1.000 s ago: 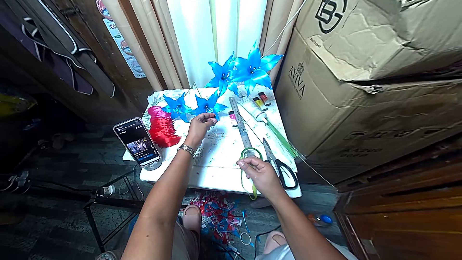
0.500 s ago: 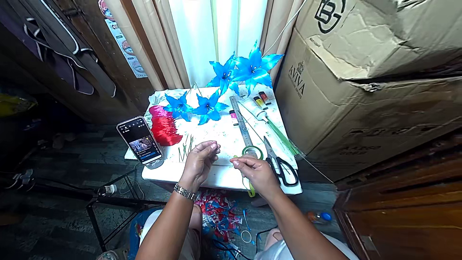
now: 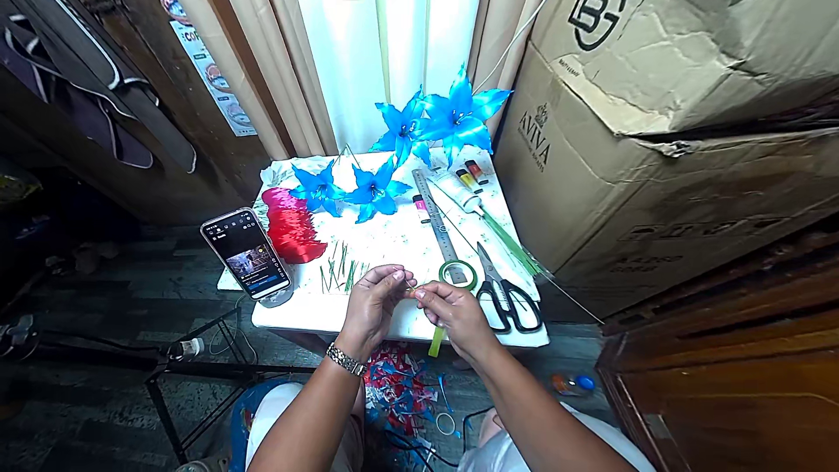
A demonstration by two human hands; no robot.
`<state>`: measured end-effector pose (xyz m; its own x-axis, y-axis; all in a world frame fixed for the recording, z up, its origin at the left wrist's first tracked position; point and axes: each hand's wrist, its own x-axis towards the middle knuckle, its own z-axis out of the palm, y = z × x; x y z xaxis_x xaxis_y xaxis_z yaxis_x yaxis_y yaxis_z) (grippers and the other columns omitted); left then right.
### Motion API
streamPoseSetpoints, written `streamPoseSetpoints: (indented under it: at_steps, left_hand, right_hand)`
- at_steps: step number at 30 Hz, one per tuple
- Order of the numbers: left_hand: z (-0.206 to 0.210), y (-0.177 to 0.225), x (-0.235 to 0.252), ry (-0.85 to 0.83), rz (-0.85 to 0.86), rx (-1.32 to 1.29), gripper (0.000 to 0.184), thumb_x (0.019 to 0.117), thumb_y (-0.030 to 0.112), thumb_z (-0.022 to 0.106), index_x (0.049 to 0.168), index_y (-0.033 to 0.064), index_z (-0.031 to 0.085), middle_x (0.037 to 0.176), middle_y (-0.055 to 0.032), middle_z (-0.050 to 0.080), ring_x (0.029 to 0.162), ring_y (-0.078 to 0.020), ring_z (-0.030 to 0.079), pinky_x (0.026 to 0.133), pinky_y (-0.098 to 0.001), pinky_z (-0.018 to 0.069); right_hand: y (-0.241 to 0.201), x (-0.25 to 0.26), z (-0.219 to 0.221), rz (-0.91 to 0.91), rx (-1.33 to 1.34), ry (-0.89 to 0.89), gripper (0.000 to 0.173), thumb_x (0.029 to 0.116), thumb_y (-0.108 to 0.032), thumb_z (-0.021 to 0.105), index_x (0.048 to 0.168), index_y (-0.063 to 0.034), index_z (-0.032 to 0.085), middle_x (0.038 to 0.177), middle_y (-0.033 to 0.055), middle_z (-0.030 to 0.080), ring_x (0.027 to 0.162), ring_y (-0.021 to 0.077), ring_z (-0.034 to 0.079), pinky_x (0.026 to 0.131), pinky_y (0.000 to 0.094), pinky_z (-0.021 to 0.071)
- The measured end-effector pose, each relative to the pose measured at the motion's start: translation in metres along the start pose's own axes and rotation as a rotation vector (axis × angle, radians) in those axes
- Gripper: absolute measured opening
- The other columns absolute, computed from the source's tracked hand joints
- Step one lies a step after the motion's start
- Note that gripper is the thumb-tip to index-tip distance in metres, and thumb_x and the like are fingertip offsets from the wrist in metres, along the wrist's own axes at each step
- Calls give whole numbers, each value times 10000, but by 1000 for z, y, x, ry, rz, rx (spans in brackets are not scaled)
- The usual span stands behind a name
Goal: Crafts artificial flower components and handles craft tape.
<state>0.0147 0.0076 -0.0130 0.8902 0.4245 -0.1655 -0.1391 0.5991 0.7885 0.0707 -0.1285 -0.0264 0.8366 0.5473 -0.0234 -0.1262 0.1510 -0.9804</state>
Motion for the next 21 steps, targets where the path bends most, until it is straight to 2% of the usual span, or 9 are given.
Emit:
streamPoseSetpoints:
  at_steps: [3, 10, 17, 21]
  left_hand:
    - [-3, -2, 0, -23, 29, 48, 195, 974, -68, 552, 933, 37, 711, 826, -63, 710, 729, -123, 681, 749, -278, 582]
    - [-13, -4, 0, -73, 105, 409, 99, 921, -46, 673, 943, 16, 747, 858, -25, 719, 796, -79, 664, 776, -245, 553]
    - [-18, 0, -2, -170, 72, 690, 84, 928, 10, 692, 963, 20, 768, 935, -24, 729, 849, -68, 678, 829, -250, 566]
    - [-18, -1, -3, -194, 71, 718, 81, 936, 17, 694, 969, 18, 768, 887, -18, 745, 831, -54, 688, 821, -240, 565]
  right_hand:
    - [2, 0, -1, 25, 6, -7, 170, 1003, -19, 590, 893, -19, 720, 740, -29, 661, 541, -22, 498, 512, 120, 407]
    - [5, 0, -9, -3, -144, -2, 132, 995, -50, 622, 899, -37, 712, 739, -54, 647, 568, -28, 504, 537, 123, 409]
    - [2, 2, -15, 3, -210, -16, 126, 1002, -64, 625, 909, -38, 707, 739, -55, 643, 567, -34, 503, 545, 121, 420]
    - [3, 1, -17, -1, -223, -29, 141, 1007, -77, 622, 897, -44, 704, 735, -58, 639, 571, -35, 507, 548, 118, 419]
